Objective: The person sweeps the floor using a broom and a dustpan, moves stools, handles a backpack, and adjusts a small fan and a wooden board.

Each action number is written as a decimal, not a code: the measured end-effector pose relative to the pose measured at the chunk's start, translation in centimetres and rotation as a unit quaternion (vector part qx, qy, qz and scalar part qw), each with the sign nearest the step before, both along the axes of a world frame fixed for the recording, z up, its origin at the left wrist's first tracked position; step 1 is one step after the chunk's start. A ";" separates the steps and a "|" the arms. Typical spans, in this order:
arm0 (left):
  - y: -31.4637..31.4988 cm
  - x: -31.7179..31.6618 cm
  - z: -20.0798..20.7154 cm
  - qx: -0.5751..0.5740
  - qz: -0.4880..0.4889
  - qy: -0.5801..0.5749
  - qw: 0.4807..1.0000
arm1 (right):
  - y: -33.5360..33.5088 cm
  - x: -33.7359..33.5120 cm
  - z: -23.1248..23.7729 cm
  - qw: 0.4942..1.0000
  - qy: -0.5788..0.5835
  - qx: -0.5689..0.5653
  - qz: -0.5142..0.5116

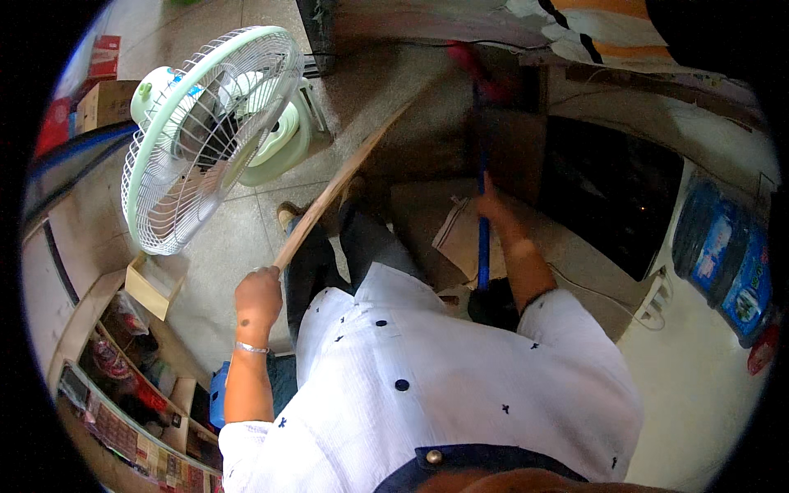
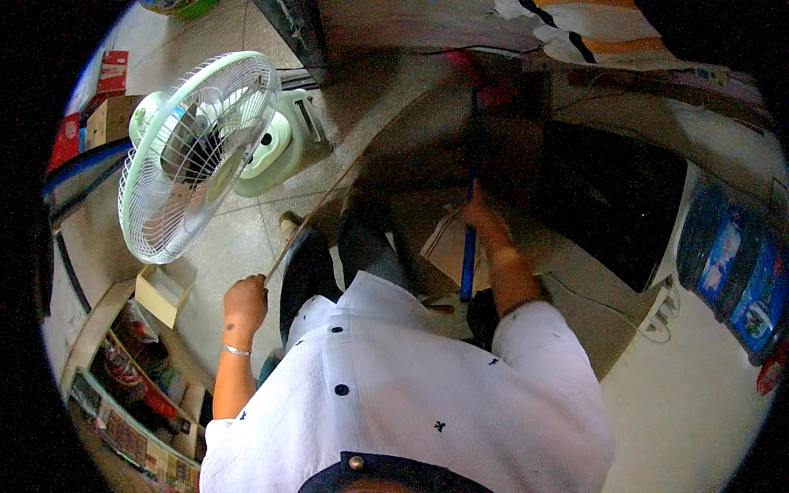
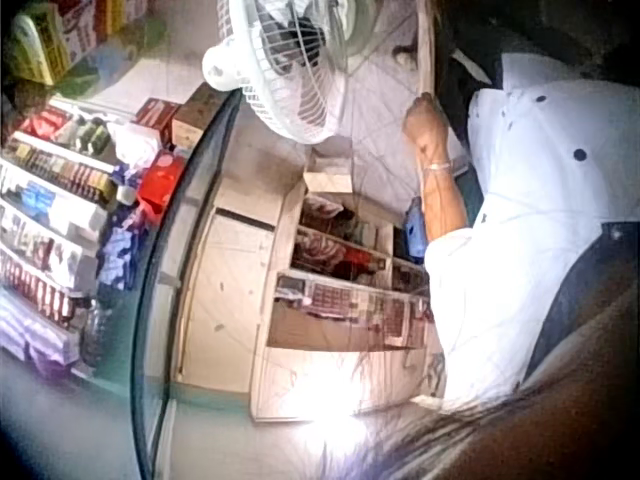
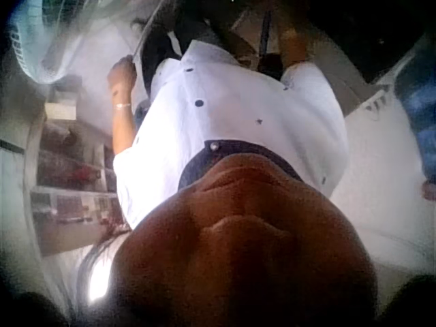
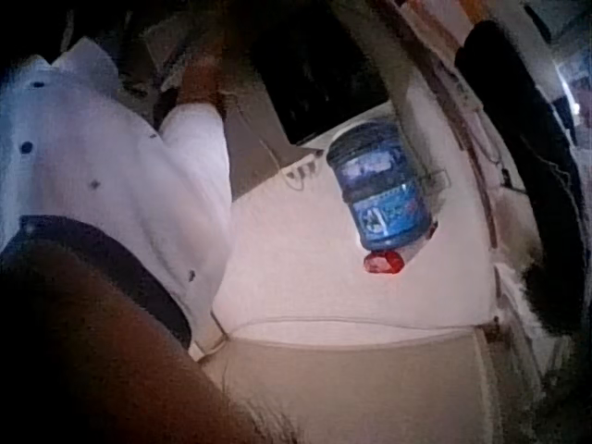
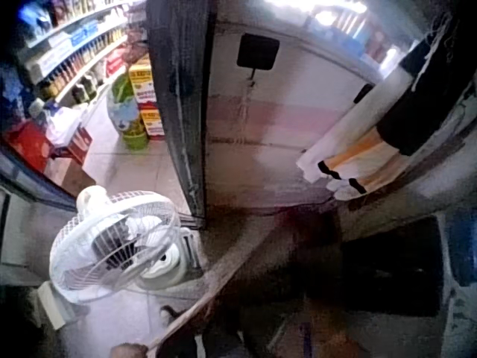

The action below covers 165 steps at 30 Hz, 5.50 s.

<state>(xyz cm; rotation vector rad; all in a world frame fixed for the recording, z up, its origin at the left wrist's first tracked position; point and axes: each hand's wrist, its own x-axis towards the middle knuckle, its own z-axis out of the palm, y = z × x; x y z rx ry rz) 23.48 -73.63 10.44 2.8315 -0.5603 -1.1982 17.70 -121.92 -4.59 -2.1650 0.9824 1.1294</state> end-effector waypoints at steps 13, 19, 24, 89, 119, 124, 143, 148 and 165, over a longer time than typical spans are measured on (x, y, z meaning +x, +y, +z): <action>0.8 -1.0 -0.5 0.001 0.054 0.029 0.998 | 0.1 -2.8 12.5 0.976 -0.137 -0.023 0.167; 2.1 -2.7 -0.2 -0.034 0.038 -0.028 0.998 | 3.3 3.6 4.1 0.992 -0.046 0.007 0.116; 4.6 -3.5 3.9 -0.032 0.068 0.002 0.997 | 3.1 -3.5 5.9 0.971 -0.082 0.008 0.222; 19.0 -1.1 0.7 -0.029 -0.006 0.029 0.999 | 25.4 -8.9 9.5 0.983 0.042 0.088 -0.155; 36.3 -4.3 2.6 0.011 -0.121 -0.011 0.993 | 40.1 -14.2 -6.3 0.943 -0.103 -0.048 -0.312; 36.9 -4.0 2.3 0.008 -0.090 -0.004 0.996 | 42.0 -17.5 10.9 0.904 -0.077 0.140 -0.396; 36.4 -2.7 2.5 0.015 -0.161 -0.020 0.987 | 45.9 -17.0 9.2 0.872 -0.078 0.193 -0.442; 35.9 -1.4 2.5 0.031 -0.186 -0.018 0.982 | 47.3 -20.1 16.2 0.816 -0.028 0.282 -0.503; 34.9 0.0 2.6 -0.014 -0.202 -0.050 0.978 | 47.1 -22.9 15.6 0.791 -0.055 0.285 -0.538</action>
